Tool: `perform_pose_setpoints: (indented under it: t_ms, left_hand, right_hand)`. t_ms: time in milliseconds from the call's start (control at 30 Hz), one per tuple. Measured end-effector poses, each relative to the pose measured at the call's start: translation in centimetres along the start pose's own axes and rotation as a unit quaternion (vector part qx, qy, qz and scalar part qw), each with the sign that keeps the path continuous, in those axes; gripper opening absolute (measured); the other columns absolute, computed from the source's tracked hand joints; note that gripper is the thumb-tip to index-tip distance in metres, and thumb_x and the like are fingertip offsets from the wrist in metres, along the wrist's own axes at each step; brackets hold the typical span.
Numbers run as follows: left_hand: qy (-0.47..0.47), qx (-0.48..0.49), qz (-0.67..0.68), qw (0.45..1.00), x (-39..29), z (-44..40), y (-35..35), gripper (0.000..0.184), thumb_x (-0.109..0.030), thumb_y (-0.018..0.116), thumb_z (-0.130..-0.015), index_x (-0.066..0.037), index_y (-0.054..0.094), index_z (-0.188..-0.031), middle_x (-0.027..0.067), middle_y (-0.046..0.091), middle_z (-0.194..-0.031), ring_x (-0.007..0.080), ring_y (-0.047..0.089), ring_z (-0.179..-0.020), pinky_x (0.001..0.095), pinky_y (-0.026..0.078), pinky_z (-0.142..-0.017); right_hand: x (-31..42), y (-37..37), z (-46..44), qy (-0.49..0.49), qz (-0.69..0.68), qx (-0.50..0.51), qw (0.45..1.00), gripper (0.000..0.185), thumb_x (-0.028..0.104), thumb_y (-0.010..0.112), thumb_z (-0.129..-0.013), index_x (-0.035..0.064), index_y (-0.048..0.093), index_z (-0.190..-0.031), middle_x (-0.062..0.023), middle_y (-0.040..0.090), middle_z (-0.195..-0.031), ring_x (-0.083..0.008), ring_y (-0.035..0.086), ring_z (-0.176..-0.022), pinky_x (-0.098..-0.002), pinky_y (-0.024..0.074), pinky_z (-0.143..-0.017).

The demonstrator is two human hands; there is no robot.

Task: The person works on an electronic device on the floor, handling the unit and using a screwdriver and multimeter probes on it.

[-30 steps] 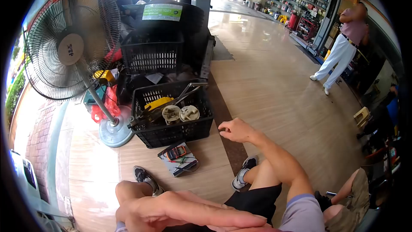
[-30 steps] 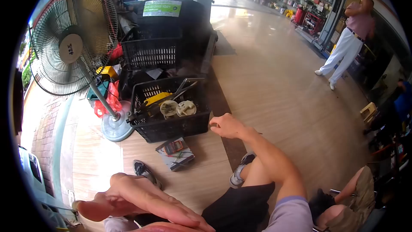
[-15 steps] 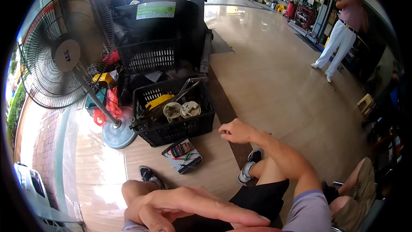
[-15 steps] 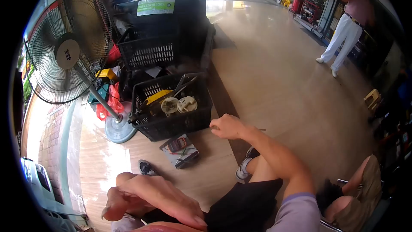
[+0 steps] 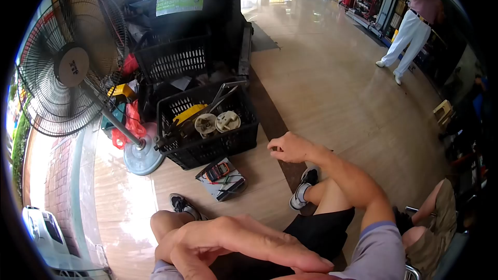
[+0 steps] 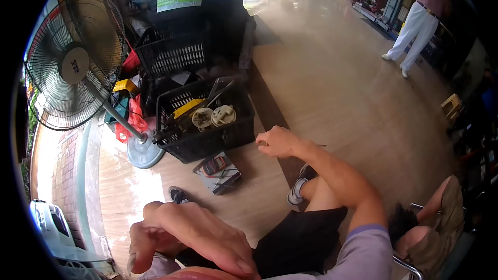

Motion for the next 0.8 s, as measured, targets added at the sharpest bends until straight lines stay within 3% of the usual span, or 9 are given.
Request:
perform_pose_setpoints:
  t_ms: [233, 400, 533, 800]
  left_hand:
    - [0.203, 0.021, 0.011, 0.979, -0.7, -1.2, -0.7, 0.118, -0.078, 0.072, -0.073, 0.029, 0.055, -0.121, 0.0421, 0.063, -0.115, 0.0452, 0.070, -0.101, 0.0463, 0.058, -0.084]
    - [0.194, 0.065, -0.022, 0.979, -1.3, -1.1, -1.6, 0.107, -0.067, 0.078, -0.077, 0.027, 0.056, -0.122, 0.0418, 0.063, -0.114, 0.0456, 0.070, -0.098, 0.0476, 0.058, -0.081]
    - [0.189, 0.098, -0.050, 0.976, -0.9, -0.5, -2.4, 0.086, -0.052, 0.078, -0.085, 0.024, 0.059, -0.120, 0.0387, 0.065, -0.112, 0.0433, 0.070, -0.094, 0.0470, 0.057, -0.078]
    - [0.231, 0.025, -0.230, 0.945, -1.6, -1.5, -0.6, 0.053, -0.031, 0.071, -0.093, 0.018, 0.066, -0.111, 0.0294, 0.069, -0.101, 0.0354, 0.070, -0.082, 0.0428, 0.056, -0.071]
  right_hand:
    - [-0.4, -0.1, 0.1, 0.014, -0.016, 0.006, 1.000, 0.036, 0.026, 0.061, -0.090, 0.0035, 0.070, -0.116, -0.0161, 0.074, -0.075, -0.0324, 0.073, -0.079, -0.0420, 0.0566, -0.085]
    - [-0.8, -0.1, 0.1, 0.029, -0.014, 0.021, 0.999, 0.036, 0.027, 0.061, -0.090, 0.0041, 0.071, -0.117, -0.0188, 0.075, -0.084, -0.0342, 0.073, -0.086, -0.0428, 0.0563, -0.087]
    - [-0.5, -0.6, -0.2, 0.018, -0.001, 0.021, 1.000, 0.037, 0.028, 0.062, -0.090, 0.0053, 0.071, -0.118, -0.0201, 0.075, -0.092, -0.0365, 0.073, -0.091, -0.0433, 0.0559, -0.089]
    - [-0.4, -2.4, 0.1, 0.048, -0.036, 0.006, 0.998, 0.037, 0.025, 0.063, -0.090, 0.0006, 0.070, -0.117, -0.0181, 0.075, -0.085, -0.0339, 0.073, -0.085, -0.0417, 0.0568, -0.085]
Point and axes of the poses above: each hand's wrist, its own z-axis away from the middle knuckle, its own y-axis out of the palm, x = y × z, the point moved 9 cm from there along -z, towards the middle knuckle
